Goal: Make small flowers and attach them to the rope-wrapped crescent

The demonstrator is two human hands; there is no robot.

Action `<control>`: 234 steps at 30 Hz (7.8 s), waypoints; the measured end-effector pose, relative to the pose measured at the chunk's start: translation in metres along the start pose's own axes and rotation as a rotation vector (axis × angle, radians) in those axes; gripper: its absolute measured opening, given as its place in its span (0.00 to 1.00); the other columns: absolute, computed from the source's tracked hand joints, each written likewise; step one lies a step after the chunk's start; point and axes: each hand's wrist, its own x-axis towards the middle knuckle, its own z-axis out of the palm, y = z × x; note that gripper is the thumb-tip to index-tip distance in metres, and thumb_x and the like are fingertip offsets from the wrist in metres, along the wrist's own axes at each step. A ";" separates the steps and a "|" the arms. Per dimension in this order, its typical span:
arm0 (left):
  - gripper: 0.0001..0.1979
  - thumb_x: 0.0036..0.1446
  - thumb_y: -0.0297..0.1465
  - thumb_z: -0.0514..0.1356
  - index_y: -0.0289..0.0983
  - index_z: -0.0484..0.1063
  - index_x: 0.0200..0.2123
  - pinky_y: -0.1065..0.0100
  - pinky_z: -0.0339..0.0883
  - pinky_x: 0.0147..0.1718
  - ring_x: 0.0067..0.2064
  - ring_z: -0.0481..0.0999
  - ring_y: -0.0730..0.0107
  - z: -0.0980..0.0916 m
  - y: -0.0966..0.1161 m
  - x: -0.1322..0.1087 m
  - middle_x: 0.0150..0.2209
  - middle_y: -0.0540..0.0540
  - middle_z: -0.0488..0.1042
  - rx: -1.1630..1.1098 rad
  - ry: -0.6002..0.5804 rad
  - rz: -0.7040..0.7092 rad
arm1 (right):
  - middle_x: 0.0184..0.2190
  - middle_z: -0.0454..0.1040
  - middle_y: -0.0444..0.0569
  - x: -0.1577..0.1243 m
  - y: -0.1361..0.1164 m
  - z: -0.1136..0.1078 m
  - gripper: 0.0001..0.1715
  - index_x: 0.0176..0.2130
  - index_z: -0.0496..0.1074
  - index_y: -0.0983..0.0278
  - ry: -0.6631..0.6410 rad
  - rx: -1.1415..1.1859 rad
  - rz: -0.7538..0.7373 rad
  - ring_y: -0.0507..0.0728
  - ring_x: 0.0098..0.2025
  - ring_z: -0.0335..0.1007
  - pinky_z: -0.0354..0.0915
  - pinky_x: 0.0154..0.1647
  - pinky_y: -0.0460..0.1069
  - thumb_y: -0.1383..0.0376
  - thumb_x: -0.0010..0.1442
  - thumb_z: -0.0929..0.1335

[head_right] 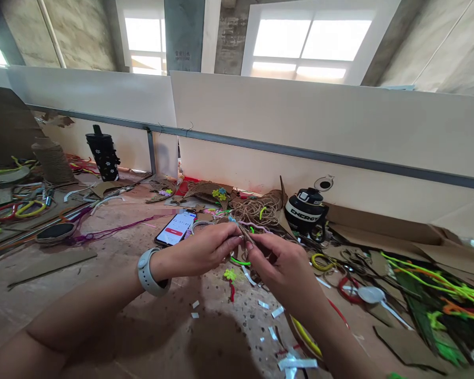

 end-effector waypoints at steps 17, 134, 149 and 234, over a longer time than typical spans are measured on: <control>0.09 0.67 0.31 0.48 0.36 0.64 0.36 0.68 0.62 0.35 0.34 0.69 0.70 -0.002 0.000 0.000 0.34 0.47 0.70 0.015 -0.027 0.060 | 0.28 0.81 0.48 0.004 -0.005 -0.008 0.19 0.39 0.81 0.65 -0.038 -0.020 0.009 0.55 0.27 0.72 0.65 0.25 0.46 0.58 0.58 0.65; 0.11 0.67 0.31 0.48 0.31 0.66 0.41 0.65 0.66 0.39 0.41 0.72 0.65 0.002 -0.003 0.001 0.40 0.41 0.74 0.312 0.022 0.131 | 0.23 0.77 0.47 0.003 0.002 -0.006 0.20 0.42 0.80 0.66 -0.083 0.008 0.044 0.53 0.24 0.69 0.64 0.24 0.44 0.59 0.59 0.63; 0.09 0.67 0.30 0.49 0.34 0.67 0.39 0.66 0.67 0.38 0.38 0.73 0.67 0.004 -0.005 0.003 0.37 0.43 0.74 0.281 0.078 0.120 | 0.23 0.76 0.48 0.003 0.009 -0.004 0.22 0.41 0.79 0.67 -0.094 0.103 0.085 0.54 0.24 0.70 0.65 0.24 0.45 0.55 0.59 0.65; 0.09 0.61 0.18 0.49 0.32 0.66 0.40 0.68 0.63 0.30 0.36 0.72 0.67 0.003 0.005 -0.008 0.38 0.43 0.72 0.583 -0.015 0.178 | 0.24 0.79 0.47 0.001 -0.003 -0.005 0.17 0.36 0.79 0.65 -0.054 -0.105 -0.035 0.53 0.24 0.72 0.65 0.24 0.44 0.60 0.59 0.64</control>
